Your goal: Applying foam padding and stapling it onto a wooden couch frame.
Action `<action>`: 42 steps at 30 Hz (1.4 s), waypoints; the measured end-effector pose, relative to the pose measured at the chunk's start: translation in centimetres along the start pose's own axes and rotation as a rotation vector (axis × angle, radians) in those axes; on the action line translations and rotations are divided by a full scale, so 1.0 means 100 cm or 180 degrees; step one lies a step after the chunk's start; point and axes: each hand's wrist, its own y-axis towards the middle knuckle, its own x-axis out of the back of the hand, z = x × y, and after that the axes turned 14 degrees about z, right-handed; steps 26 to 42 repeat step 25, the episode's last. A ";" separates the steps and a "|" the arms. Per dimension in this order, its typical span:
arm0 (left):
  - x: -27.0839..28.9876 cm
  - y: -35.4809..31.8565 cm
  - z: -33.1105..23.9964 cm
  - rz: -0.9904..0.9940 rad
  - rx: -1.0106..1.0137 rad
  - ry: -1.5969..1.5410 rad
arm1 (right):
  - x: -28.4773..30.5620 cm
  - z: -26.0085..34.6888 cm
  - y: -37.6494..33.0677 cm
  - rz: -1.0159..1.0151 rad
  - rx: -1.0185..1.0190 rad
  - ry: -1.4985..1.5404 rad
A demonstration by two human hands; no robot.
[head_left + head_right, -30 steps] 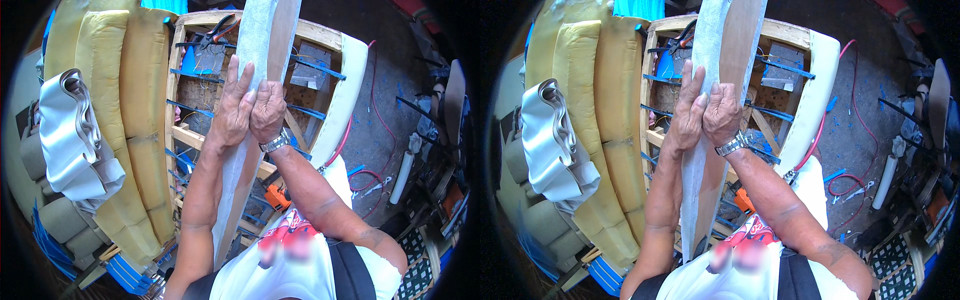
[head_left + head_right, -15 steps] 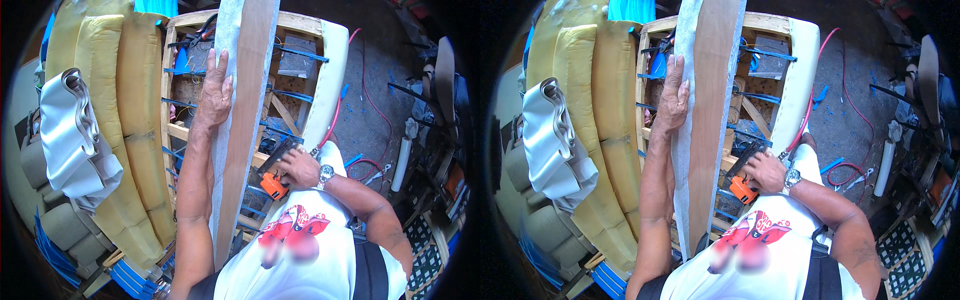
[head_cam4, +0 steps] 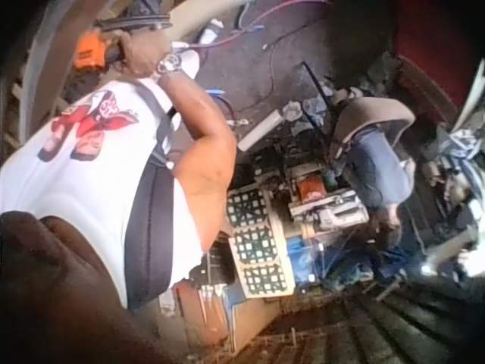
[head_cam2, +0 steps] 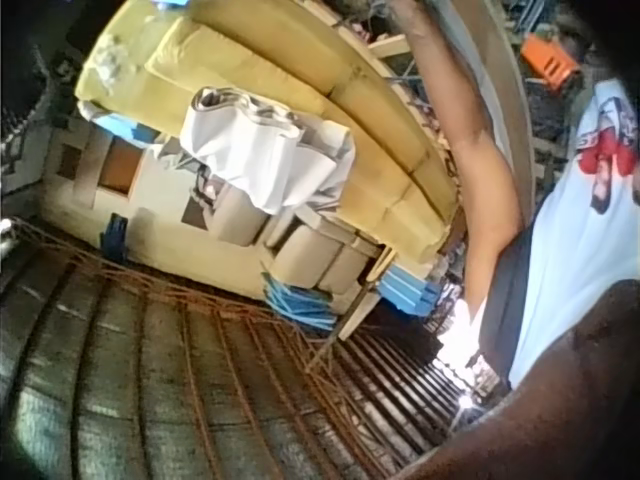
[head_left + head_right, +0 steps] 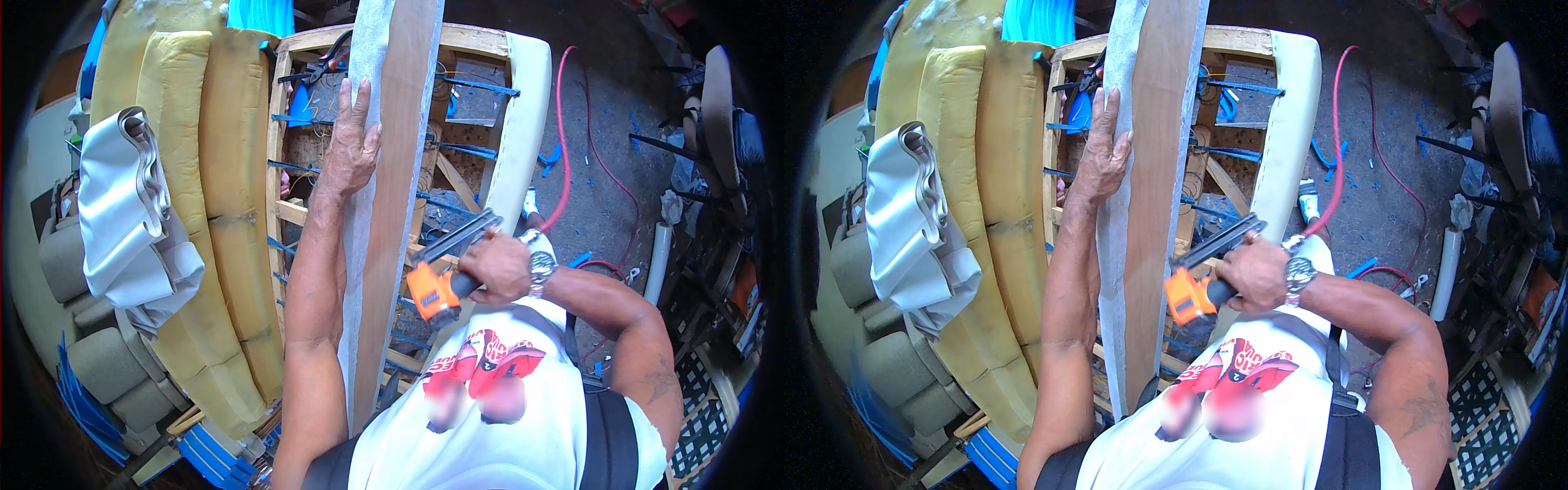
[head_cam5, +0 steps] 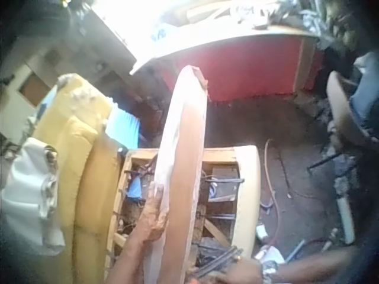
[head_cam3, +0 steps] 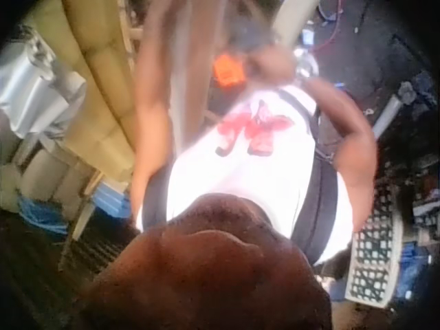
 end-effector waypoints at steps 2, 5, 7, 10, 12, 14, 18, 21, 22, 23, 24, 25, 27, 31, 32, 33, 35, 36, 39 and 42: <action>-0.001 -0.001 0.001 -0.0011 -0.0074 0.0043 | 0.027 0.001 -0.019 -0.0577 -0.0342 0.0636; 0.000 0.000 -0.002 0.0011 -0.0041 0.0048 | 0.062 -0.015 -0.019 -0.1356 -0.0572 0.1600; 0.002 0.001 -0.004 0.0006 -0.0032 0.0021 | 0.081 -0.031 -0.006 -0.1671 -0.0514 0.2214; 0.001 0.000 -0.008 0.0036 -0.0057 -0.0033 | 0.090 -0.046 0.015 -0.2100 -0.0396 0.2529; 0.002 0.000 -0.009 0.0050 -0.0013 -0.0035 | 0.088 -0.051 0.024 -0.2082 -0.0182 0.2789; 0.002 0.000 -0.009 0.0073 0.0023 -0.0046 | 0.085 -0.052 0.033 -0.2137 0.0005 0.3003; 0.002 -0.001 -0.011 0.0028 0.0009 -0.0002 | 0.079 -0.053 0.040 -0.2038 0.0152 0.3173; 0.001 -0.001 -0.012 0.0009 0.0027 0.0027 | 0.080 -0.056 0.046 -0.2091 0.0064 0.3093; 0.000 0.000 -0.012 0.0010 0.0060 0.0031 | 0.080 -0.057 0.048 -0.2042 0.0015 0.3099; -0.001 0.000 -0.012 0.0004 0.0086 0.0045 | 0.080 -0.058 0.049 -0.1993 -0.0119 0.3076; -0.001 0.000 -0.012 -0.0004 0.0115 0.0060 | 0.081 -0.058 0.050 -0.1921 -0.0151 0.3080; 0.000 0.000 -0.011 0.0044 0.0092 -0.0074 | 0.081 -0.058 0.050 -0.1862 -0.0317 0.3027; 0.000 0.000 -0.011 0.0044 0.0092 -0.0074 | 0.081 -0.058 0.050 -0.1862 -0.0317 0.3027; 0.000 0.000 -0.011 0.0044 0.0092 -0.0074 | 0.081 -0.058 0.050 -0.1862 -0.0317 0.3027; 0.000 0.000 -0.011 0.0044 0.0092 -0.0074 | 0.081 -0.058 0.050 -0.1862 -0.0317 0.3027; 0.000 0.000 -0.011 0.0044 0.0092 -0.0074 | 0.081 -0.058 0.050 -0.1862 -0.0317 0.3027; 0.000 0.000 -0.011 0.0044 0.0092 -0.0074 | 0.081 -0.058 0.050 -0.1862 -0.0317 0.3027; 0.000 0.000 -0.011 0.0044 0.0092 -0.0074 | 0.081 -0.058 0.050 -0.1862 -0.0317 0.3027; 0.000 0.000 -0.011 0.0044 0.0092 -0.0074 | 0.081 -0.058 0.050 -0.1862 -0.0317 0.3027; 0.000 0.000 -0.011 0.0044 0.0092 -0.0074 | 0.081 -0.058 0.050 -0.1862 -0.0317 0.3027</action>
